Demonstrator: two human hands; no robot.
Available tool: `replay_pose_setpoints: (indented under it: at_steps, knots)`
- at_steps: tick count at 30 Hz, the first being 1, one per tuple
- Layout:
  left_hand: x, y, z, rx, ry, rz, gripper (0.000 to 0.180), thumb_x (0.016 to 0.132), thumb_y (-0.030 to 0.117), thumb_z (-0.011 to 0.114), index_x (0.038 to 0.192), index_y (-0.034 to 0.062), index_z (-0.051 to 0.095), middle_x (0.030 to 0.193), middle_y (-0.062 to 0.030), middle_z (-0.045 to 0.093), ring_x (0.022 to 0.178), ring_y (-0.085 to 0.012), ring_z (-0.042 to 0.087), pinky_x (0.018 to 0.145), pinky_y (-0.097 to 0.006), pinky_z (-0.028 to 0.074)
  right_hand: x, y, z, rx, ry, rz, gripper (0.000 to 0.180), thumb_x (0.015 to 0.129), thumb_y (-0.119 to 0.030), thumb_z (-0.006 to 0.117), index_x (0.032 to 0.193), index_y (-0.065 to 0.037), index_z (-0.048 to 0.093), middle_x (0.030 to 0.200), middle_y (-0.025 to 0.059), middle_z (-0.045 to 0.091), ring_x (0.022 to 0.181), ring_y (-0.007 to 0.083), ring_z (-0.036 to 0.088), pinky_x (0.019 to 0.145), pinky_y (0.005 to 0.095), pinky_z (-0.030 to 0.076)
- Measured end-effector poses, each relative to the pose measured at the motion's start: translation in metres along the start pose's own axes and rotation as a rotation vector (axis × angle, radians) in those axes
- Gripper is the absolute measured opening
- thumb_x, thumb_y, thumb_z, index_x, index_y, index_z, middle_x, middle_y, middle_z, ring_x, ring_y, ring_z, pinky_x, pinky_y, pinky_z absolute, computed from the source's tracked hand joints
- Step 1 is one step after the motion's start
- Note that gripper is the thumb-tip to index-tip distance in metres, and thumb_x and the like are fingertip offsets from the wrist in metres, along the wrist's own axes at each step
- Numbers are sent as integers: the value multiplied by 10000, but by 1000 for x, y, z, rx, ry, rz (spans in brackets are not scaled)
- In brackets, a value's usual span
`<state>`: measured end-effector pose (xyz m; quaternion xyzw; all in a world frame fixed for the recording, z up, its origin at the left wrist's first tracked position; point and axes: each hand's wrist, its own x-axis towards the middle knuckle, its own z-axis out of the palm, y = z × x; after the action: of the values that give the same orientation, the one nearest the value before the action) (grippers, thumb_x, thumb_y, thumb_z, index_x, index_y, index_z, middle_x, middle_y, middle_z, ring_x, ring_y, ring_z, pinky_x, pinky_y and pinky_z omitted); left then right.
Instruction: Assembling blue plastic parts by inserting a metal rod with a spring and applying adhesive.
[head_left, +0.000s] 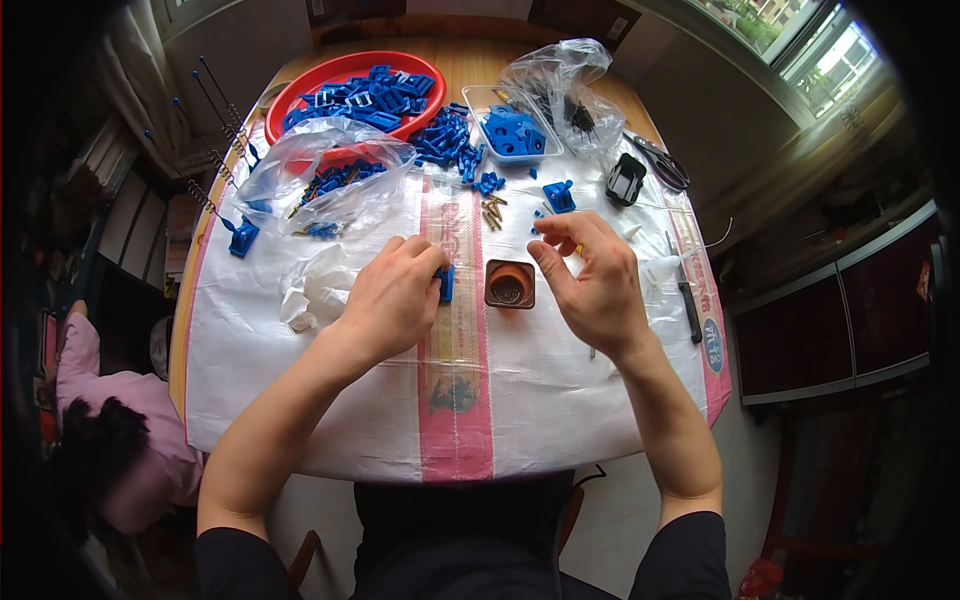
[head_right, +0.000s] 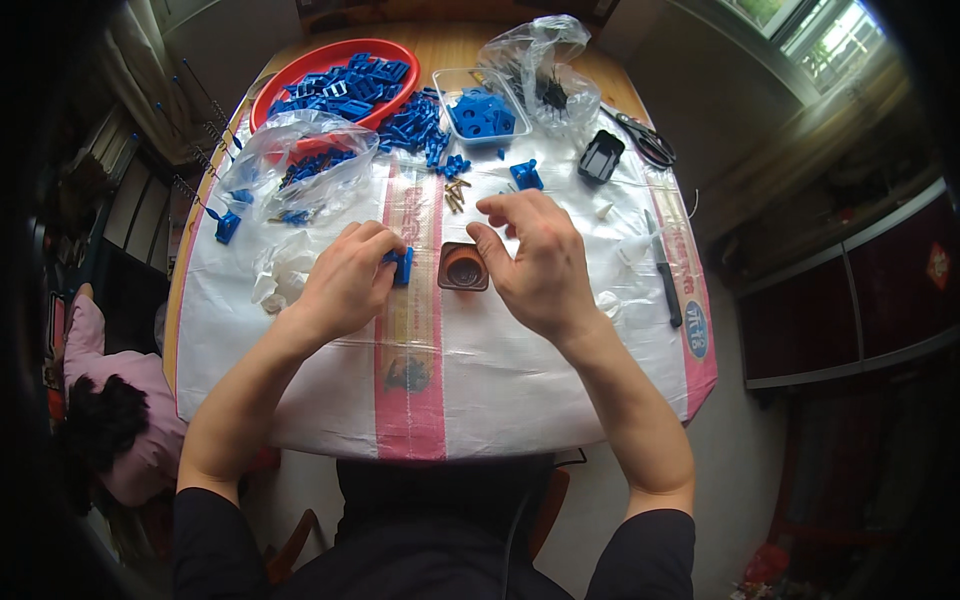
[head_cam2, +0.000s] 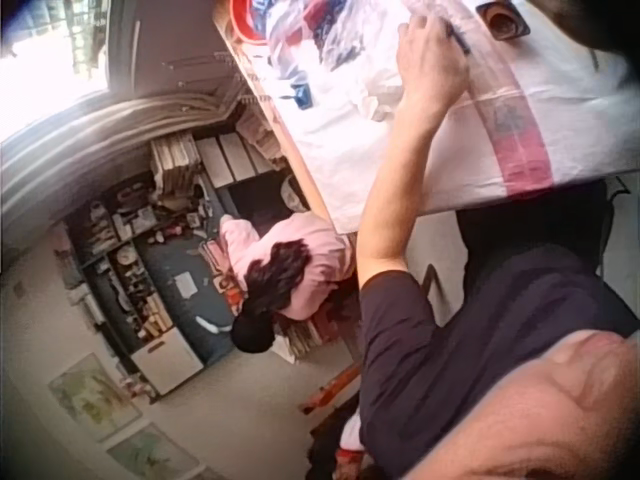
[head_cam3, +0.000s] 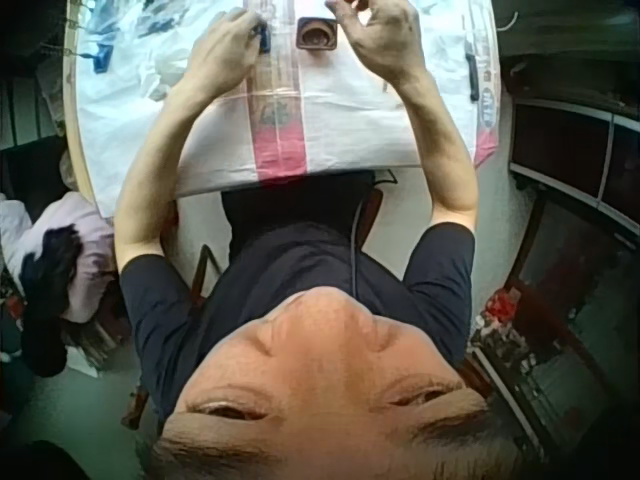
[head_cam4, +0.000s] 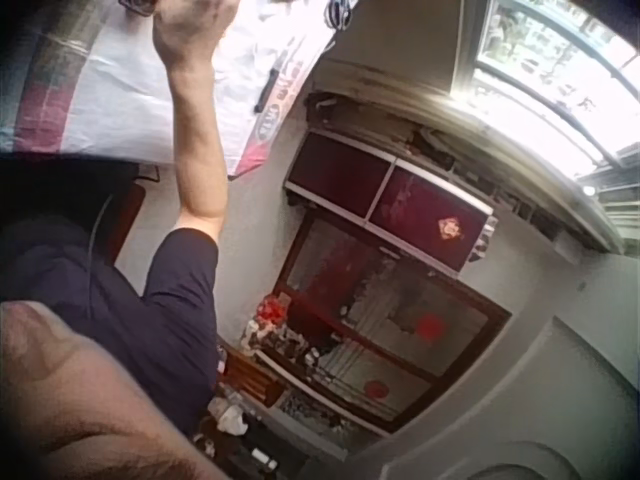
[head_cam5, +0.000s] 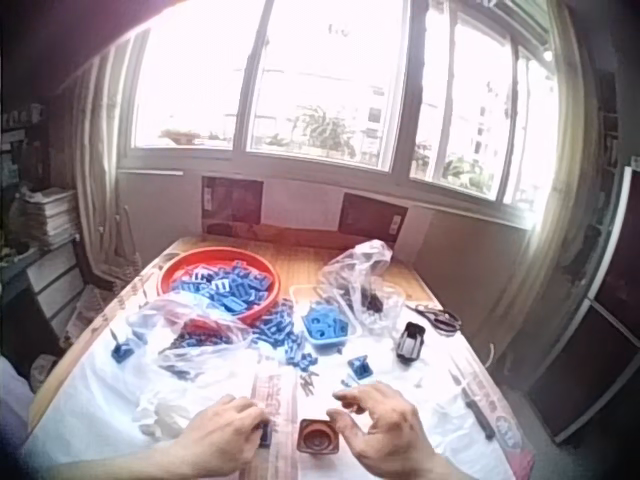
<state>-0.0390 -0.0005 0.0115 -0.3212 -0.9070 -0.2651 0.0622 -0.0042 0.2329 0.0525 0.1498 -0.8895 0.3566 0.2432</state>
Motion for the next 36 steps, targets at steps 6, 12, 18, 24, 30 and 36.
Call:
replay_pose_setpoints:
  at_steps: [6,12,18,24,30,36]
  knots:
    - [-4,-11,13,-14,201,99,318,778,-26,595,1092,18,581,978,-146,608,957,-331,571,846,-416,471,78,77,-6,-570,157,-27,323,829,-168,698,1059,48,629,994,226,645,965,373,626,885,426,491]
    - [-6,-21,9,74,179,109,405,761,-20,633,1154,31,553,991,-140,605,944,-320,583,825,-404,485,153,108,2,-785,-2,513,381,870,-279,657,1103,22,649,1131,237,649,1082,374,624,922,425,500]
    - [-5,-29,16,44,192,109,412,757,-8,670,1146,67,561,1002,-126,586,939,-316,584,813,-400,484,168,117,2,-954,-115,548,338,857,-257,632,1106,-33,678,1136,200,672,1095,337,642,927,425,512]
    - [1,-20,9,-3,378,85,482,766,-7,673,1225,57,537,1001,-142,555,918,-329,569,800,-413,481,160,53,-36,-986,-64,631,356,836,-298,587,1052,-42,707,1096,185,691,1073,335,654,895,434,529]
    - [-3,-3,-11,-43,537,124,426,792,-8,652,1205,43,556,894,-114,558,756,-256,576,669,-348,484,75,22,-54,-385,207,447,283,816,-234,574,898,6,700,814,149,717,685,298,681,664,383,529]
    - [-4,6,-27,-790,189,-80,309,910,66,611,1200,-38,583,849,-67,620,617,-74,538,523,-223,430,22,15,0,894,30,503,185,936,-112,548,834,15,636,549,-61,434,457,13,311,424,197,213]
